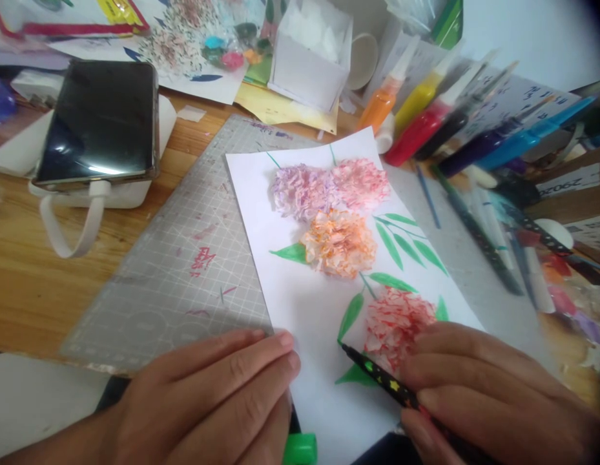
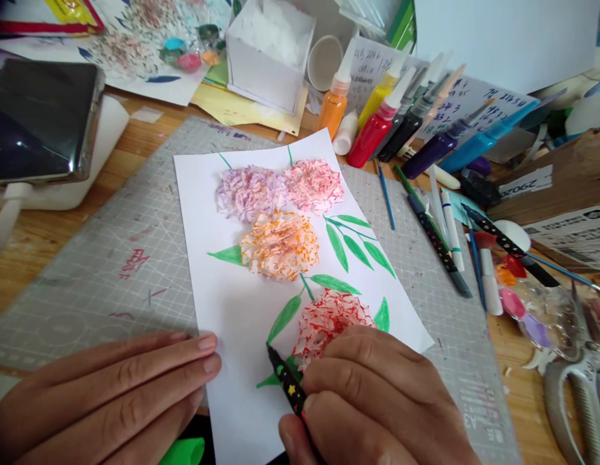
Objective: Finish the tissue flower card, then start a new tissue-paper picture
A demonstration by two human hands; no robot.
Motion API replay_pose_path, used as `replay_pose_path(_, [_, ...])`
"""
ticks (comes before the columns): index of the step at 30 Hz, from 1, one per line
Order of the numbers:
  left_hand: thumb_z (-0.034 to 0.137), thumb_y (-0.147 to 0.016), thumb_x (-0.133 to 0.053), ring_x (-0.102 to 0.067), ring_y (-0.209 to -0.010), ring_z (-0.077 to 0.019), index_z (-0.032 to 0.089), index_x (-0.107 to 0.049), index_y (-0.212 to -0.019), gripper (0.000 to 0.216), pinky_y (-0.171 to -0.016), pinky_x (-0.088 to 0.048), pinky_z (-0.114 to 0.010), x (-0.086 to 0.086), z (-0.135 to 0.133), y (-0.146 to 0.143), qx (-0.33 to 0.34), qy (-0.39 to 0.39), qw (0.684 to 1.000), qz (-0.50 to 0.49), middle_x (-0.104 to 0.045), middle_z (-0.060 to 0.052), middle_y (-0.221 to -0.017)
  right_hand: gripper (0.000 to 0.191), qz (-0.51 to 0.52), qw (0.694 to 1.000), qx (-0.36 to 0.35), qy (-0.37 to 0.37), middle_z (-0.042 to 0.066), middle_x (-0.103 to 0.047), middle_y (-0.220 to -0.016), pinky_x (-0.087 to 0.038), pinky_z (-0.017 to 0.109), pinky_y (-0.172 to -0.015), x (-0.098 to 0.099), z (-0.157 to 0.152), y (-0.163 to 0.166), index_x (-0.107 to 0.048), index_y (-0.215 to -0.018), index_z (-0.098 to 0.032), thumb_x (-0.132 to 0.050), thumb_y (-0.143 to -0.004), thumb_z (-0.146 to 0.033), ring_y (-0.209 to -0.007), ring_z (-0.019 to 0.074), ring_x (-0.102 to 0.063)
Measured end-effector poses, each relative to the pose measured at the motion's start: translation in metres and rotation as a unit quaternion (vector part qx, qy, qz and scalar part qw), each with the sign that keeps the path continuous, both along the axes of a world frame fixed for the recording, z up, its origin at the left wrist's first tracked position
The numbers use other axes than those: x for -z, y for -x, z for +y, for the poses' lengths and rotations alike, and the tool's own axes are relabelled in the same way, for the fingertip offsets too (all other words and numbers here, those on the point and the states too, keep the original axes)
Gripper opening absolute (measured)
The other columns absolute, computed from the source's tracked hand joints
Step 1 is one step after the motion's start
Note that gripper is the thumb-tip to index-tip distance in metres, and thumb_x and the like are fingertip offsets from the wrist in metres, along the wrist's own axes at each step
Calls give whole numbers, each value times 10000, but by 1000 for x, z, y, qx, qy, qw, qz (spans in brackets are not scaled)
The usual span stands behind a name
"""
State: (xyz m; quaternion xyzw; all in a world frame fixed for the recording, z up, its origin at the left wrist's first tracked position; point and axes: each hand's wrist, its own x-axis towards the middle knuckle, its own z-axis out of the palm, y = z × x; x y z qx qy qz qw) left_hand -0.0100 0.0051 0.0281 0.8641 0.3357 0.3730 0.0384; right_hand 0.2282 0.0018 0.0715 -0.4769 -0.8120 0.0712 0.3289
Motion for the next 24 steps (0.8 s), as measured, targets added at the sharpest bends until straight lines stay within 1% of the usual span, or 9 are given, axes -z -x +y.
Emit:
replay_pose_path(3, [113,-850,-517,-685,-970,-151,165,-690,-818,184,-875,-591,-312,1,-3,-2,-17,12,1000,-12,-735,3,-998,192,-9,999,-37,15,-17,-658,-602,-566,264,-688,0,1,-5,-558,-636,-210,-618,-818,-221,-610,126,-654])
replay_pose_path(7, [109,-839,-529,-686,-963,-143,158,-683,-794,168,-879,-588,-300,2,-4,-3,-28,7,999,-19,-740,0,-973,94,-39,996,-82,-9,-19,-688,-637,-595,249,-641,-4,11,-19,-586,-714,-209,-659,-749,-161,-611,138,-677])
replay_pose_path(10, [106,-830,-531,-681,-981,-149,159,-689,-807,168,-880,-589,-303,0,-1,-1,-10,-3,1000,-7,-739,-7,-980,147,-60,996,-64,-11,-10,-720,-716,-610,260,-620,-4,12,-28,-627,-797,-225,-662,-714,-109,-637,162,-702])
replay_pose_path(12, [94,-821,-527,-678,-989,-152,155,-691,-794,176,-873,-592,-298,-3,3,1,6,-18,1000,3,-740,-13,-969,218,-66,997,-45,4,0,-736,-785,-619,282,-660,-4,10,-31,-650,-868,-244,-681,-703,-104,-703,184,-716])
replay_pose_path(15, [101,-803,-544,-676,-996,-151,160,-693,-784,161,-861,-597,-280,-6,9,7,40,-41,998,31,-742,-10,-959,289,-75,996,-54,15,14,-743,-854,-619,293,-724,-2,7,-32,-655,-934,-247,-712,-687,-109,-794,198,-719])
replay_pose_path(17, [124,-802,-554,-670,-1010,-150,166,-695,-810,147,-866,-599,-277,-8,11,10,55,-43,996,57,-738,-6,-980,264,-78,993,-81,23,13,-741,-829,-617,277,-732,-3,7,-29,-645,-904,-229,-714,-681,-105,-801,187,-716])
replay_pose_path(19, [145,-807,-556,-664,-1025,-156,168,-696,-836,145,-874,-599,-286,-8,13,11,62,-39,995,71,-733,-8,-999,211,-74,992,-102,18,6,-732,-767,-614,259,-724,-4,8,-26,-626,-851,-209,-701,-685,-104,-765,170,-714])
replay_pose_path(22, [144,-806,-552,-659,-1036,-157,167,-696,-839,150,-878,-598,-286,-6,13,10,67,-39,994,72,-731,-9,-1006,172,-71,992,-108,0,6,-724,-731,-611,249,-729,-5,9,-25,-610,-818,-194,-684,-694,-102,-718,159,-712])
replay_pose_path(24, [136,-805,-547,-662,-1030,-154,167,-696,-833,154,-879,-597,-281,-5,13,10,62,-43,995,63,-734,-9,-995,188,-75,992,-103,2,10,-732,-762,-612,244,-727,-5,9,-28,-624,-839,-200,-687,-693,-100,-734,163,-715])
